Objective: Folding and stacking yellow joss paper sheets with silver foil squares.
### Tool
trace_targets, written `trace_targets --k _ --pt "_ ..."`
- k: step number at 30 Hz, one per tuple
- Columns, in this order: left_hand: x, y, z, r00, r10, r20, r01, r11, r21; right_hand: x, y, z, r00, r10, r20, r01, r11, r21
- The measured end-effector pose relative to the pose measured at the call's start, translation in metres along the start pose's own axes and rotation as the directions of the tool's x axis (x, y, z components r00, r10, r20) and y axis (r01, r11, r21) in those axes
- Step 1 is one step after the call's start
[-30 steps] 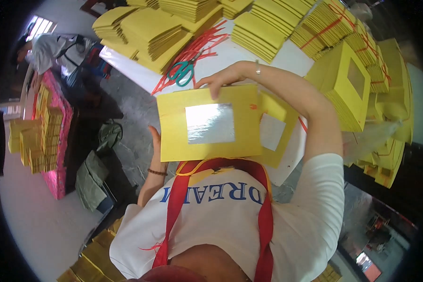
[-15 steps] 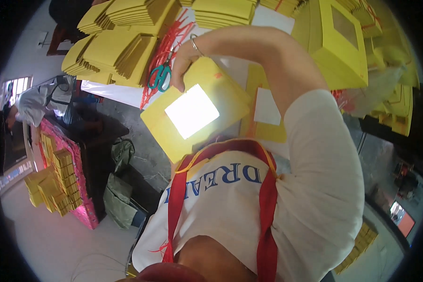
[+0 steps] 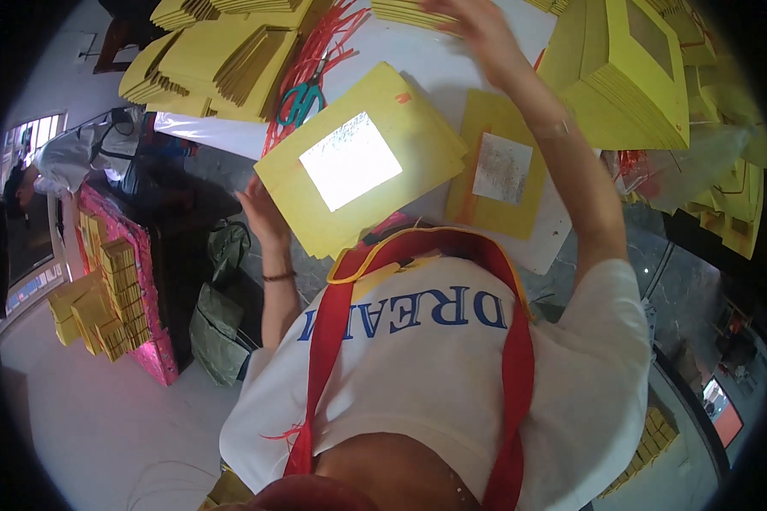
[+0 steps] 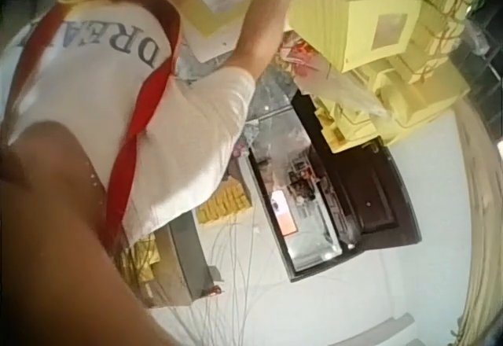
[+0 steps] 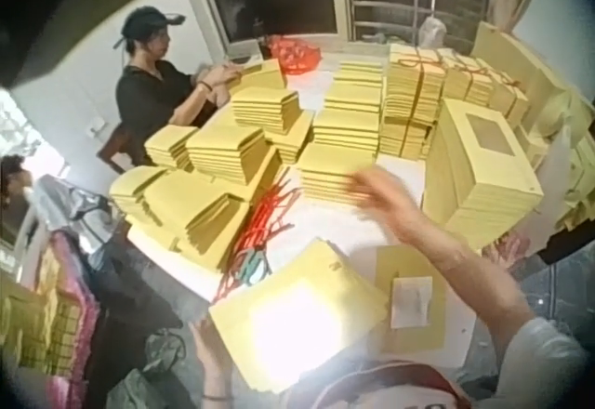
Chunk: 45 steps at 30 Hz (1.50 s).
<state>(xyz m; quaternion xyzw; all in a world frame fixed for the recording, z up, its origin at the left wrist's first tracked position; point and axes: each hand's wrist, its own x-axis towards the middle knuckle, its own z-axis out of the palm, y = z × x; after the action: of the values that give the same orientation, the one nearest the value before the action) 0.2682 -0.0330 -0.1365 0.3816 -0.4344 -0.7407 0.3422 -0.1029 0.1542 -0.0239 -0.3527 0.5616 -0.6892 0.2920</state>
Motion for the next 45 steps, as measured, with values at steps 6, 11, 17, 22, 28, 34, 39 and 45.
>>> trace_targets --k 6,11,17,22,28,34,39,45 --pt "0.049 0.032 0.03 0.919 -0.177 0.353 0.175 0.984 0.037 -0.199 0.058 0.038 0.794 0.577 -0.189 -0.483 0.789 0.381" --pt "0.043 0.035 0.038 0.833 -0.338 0.438 0.332 0.939 0.093 -0.198 0.052 0.107 0.545 0.805 0.233 -0.767 0.367 0.525" --pt "0.034 0.042 0.049 0.797 -0.422 0.431 0.34 0.905 0.257 -0.193 0.091 0.098 0.58 0.78 0.233 -0.715 0.351 0.605" --pt "0.008 0.041 0.058 0.724 -0.471 0.504 0.338 0.879 0.336 -0.182 0.094 0.077 0.668 0.74 0.08 -0.613 0.486 0.623" --pt "0.01 0.015 0.077 0.683 -0.458 0.569 0.332 0.889 0.316 -0.164 0.056 0.064 0.71 0.683 -0.171 -0.537 0.683 0.496" --pt "0.018 0.001 0.103 0.637 -0.454 0.622 0.27 0.888 0.371 -0.165 0.049 0.062 0.667 0.675 -0.316 -0.51 0.723 0.466" --pt "0.022 -0.004 0.129 0.598 -0.436 0.673 0.192 0.893 0.408 -0.163 0.053 0.058 0.679 0.605 -0.416 -0.387 0.776 0.498" --pt "0.039 0.03 0.136 0.626 -0.484 0.612 0.015 0.792 0.611 -0.163 0.053 0.083 0.729 0.515 -0.45 -0.077 0.715 0.695"
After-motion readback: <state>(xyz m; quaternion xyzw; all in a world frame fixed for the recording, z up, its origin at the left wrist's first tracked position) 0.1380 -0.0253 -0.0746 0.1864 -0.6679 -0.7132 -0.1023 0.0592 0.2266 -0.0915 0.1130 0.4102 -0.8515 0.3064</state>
